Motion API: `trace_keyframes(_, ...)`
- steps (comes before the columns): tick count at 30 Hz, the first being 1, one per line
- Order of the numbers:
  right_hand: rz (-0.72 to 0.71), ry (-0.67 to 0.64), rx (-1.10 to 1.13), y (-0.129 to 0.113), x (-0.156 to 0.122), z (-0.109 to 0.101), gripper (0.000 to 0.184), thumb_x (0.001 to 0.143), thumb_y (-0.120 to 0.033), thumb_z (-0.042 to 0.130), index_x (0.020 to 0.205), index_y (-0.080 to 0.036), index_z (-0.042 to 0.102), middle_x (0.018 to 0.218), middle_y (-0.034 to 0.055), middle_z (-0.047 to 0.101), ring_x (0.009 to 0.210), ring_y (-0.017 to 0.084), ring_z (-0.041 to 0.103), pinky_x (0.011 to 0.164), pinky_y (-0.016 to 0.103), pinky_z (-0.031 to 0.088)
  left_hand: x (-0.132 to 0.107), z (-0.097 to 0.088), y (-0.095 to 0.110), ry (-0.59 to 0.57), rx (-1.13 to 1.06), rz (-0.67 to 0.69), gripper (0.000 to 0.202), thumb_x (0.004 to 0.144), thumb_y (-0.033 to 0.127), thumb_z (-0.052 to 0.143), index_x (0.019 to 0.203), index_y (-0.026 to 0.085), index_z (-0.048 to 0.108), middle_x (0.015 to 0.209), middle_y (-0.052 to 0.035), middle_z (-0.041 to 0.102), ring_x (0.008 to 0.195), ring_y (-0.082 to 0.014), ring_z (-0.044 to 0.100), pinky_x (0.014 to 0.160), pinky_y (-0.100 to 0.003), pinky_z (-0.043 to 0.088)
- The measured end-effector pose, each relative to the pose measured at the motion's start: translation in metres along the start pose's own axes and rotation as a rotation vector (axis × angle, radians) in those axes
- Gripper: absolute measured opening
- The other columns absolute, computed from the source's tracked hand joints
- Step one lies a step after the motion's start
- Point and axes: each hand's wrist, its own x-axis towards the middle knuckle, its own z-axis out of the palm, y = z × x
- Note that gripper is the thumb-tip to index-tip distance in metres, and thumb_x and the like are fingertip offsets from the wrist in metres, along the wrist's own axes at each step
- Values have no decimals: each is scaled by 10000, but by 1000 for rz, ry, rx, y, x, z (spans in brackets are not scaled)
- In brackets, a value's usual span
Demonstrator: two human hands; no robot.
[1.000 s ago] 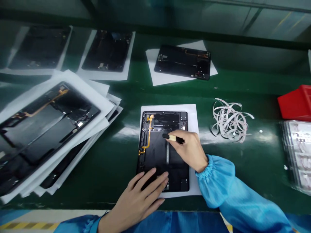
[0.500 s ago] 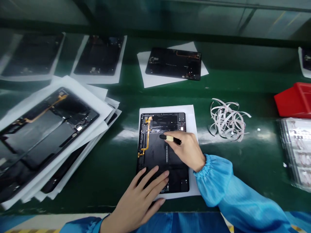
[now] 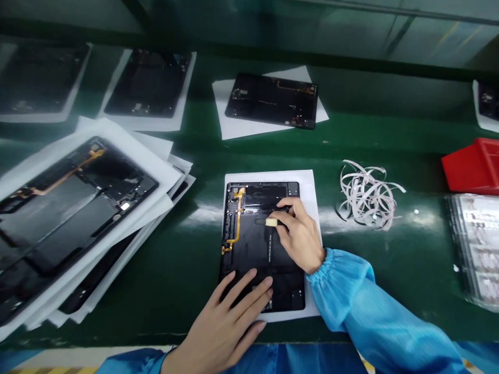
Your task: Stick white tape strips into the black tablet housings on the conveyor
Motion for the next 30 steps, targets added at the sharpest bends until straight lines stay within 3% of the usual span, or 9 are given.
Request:
trace_keyframes(23, -38, 29, -47, 2, 0, 6, 300, 833, -20, 505, 982, -212, 679, 1126, 69, 551, 743, 154, 561, 705, 329, 559, -6, 10, 2, 29, -22, -19, 388, 963, 435, 537, 1269, 232, 660, 1447, 41, 549, 1357, -248, 394, 1226, -413, 22)
trace_keyframes(27, -22, 36, -47, 2, 0, 7, 304, 831, -24, 516, 988, -233, 671, 1122, 59, 557, 770, 163, 577, 716, 333, 561, -7, 9, 1, 41, -21, -59, 518, 934, 549, 537, 1340, 236, 610, 1420, -9, 575, 1350, -257, 385, 1219, -404, 28)
trace_keyframes(30, 3, 58, -10, 1, 1, 7, 414, 813, -7, 528, 1130, -249, 635, 1142, 61, 552, 898, 191, 605, 787, 344, 562, -3, 6, -2, 43, 30, -123, 676, 874, 687, 516, 1401, 265, 556, 1434, -76, 550, 1340, -314, 388, 1202, -427, 35)
